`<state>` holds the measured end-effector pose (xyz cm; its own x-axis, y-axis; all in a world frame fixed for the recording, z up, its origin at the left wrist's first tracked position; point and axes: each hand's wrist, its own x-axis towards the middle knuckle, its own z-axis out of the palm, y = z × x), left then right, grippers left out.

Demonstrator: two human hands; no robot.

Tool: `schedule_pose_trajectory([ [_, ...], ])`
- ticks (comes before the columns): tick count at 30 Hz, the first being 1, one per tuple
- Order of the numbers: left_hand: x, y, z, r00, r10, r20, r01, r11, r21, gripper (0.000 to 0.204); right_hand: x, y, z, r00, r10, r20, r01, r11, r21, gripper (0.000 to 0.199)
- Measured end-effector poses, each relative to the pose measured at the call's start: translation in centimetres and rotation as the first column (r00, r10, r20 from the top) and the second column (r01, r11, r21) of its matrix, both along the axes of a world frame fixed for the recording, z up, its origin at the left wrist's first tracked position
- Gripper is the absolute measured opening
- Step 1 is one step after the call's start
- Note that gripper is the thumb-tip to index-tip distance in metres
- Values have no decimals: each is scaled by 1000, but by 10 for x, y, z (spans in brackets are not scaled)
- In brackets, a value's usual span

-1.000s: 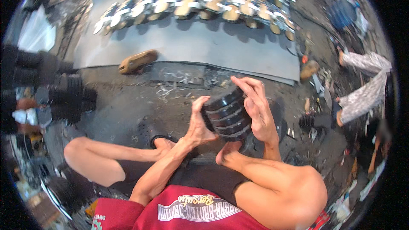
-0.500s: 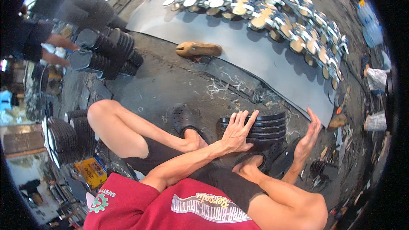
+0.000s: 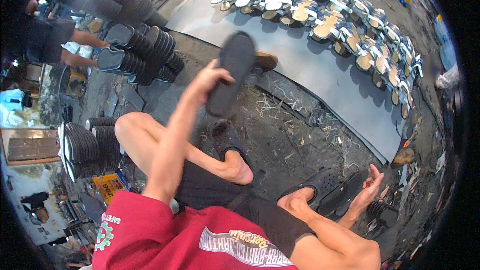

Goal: The person sits on the ground and repeatedly picks up black shoe insoles, aligns them, and stacks them into a pile. The person handles the insoles one by one, occasionally adjusting the stack.

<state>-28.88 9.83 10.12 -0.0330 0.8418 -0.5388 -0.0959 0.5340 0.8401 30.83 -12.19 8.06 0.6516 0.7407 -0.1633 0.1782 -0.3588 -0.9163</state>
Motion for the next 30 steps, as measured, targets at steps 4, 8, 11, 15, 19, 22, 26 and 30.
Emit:
schedule_pose_trajectory([
  [4, -178, 20, -18, 996, 42, -72, -65, 934, -352, 32, -23, -4, -12, 1000, 5, -15, -6, 998, -62, 69],
  [8, -277, 4, -60, 961, -92, -260, 103, 994, 30, 27, -14, -30, -32, 965, -22, -263, 12, 999, -42, 64],
  [11, -304, 0, -92, 963, -146, -225, 181, 973, 141, 30, -13, -48, -17, 943, -158, -292, 135, 986, -96, 36],
  [15, -316, 11, -82, 960, -88, -267, -26, 918, -397, 44, 39, -83, -29, 726, -602, -332, 614, 785, -81, 41],
  [19, -309, 51, -63, 720, -501, -480, 107, 763, -637, 42, 145, -148, -81, 500, -836, -227, 865, 495, 81, 75],
  [22, -301, 74, -45, 324, -583, -745, 133, 808, -574, 52, 190, -146, -83, 416, -868, -269, 896, 443, -43, 82],
  [26, -218, 87, -18, -251, -185, -950, 447, 849, -283, 48, 240, -153, -76, 442, -785, -434, 835, 537, -121, 104],
  [30, -128, 97, -6, 71, -245, -967, 632, 761, -146, 56, 269, -148, -91, 494, -707, -505, 762, 632, -140, 115],
])
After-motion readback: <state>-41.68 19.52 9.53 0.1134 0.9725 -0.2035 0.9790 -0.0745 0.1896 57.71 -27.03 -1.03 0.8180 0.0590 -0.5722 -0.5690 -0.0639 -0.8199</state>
